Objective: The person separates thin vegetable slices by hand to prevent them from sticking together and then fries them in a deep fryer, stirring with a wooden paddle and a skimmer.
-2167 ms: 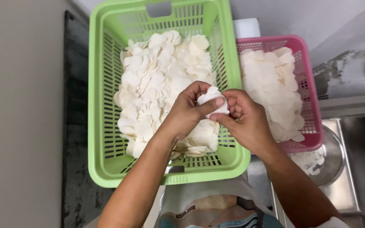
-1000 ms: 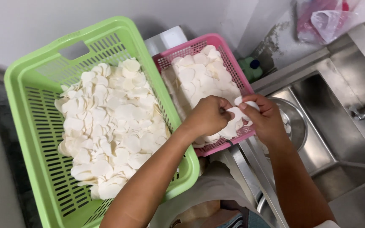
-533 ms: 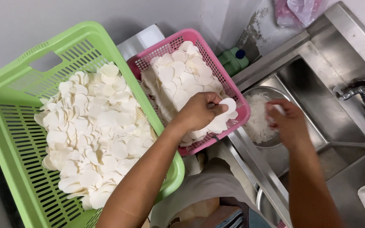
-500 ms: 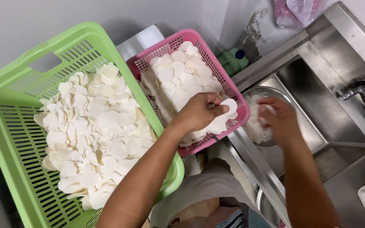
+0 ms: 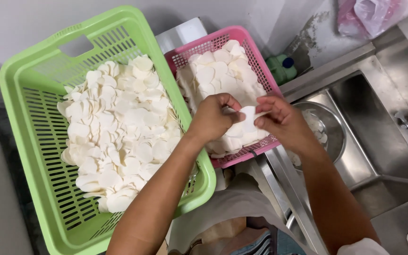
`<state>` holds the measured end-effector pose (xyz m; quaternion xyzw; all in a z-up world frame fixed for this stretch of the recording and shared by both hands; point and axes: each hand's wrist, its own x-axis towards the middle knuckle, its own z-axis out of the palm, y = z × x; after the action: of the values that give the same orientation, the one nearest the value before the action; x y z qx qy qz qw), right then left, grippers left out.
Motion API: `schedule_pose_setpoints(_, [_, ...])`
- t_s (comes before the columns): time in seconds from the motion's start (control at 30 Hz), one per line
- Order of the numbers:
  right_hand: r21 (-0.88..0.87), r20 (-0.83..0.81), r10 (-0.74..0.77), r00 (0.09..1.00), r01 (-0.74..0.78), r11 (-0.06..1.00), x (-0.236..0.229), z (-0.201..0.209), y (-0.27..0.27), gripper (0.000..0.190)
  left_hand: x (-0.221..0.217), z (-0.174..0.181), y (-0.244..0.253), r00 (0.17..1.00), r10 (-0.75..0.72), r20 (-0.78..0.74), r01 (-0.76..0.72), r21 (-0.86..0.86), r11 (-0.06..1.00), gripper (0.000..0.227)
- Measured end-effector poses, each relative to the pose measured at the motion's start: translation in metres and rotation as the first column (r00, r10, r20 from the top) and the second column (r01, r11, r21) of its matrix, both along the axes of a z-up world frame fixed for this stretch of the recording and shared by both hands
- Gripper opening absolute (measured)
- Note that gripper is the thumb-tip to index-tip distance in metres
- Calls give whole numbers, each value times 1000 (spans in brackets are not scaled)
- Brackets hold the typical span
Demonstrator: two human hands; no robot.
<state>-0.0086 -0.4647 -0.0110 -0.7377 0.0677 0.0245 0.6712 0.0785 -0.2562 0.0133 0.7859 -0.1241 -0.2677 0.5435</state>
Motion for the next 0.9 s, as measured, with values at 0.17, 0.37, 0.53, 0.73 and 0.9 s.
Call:
schedule_pose_setpoints(0.17, [224,59,-41,997,27,974,4,-23,13,54,-8,-2,1,996,26,-86,-35,-103,994,24])
schedule_pose_setpoints(0.37, [232,73,-119,990,99,968,1,-25,0,49,-4,-22,5,995,37,-92,-50,-145,988,35])
schedule_pose_setpoints(0.53, [259,95,-44,995,18,966,-5,-36,8,61,-9,-9,-7,997,53,-56,-60,-137,989,27])
schedule_pose_setpoints(0.73, [115,65,-24,998,16,993,-1,-20,12,19,-10,-12,-11,994,38,-100,-49,-113,992,14])
schedule_pose_setpoints(0.9, [60,10,-59,998,58,997,5,-6,21,34,-13,1,-12,993,38,-108,-51,-124,991,21])
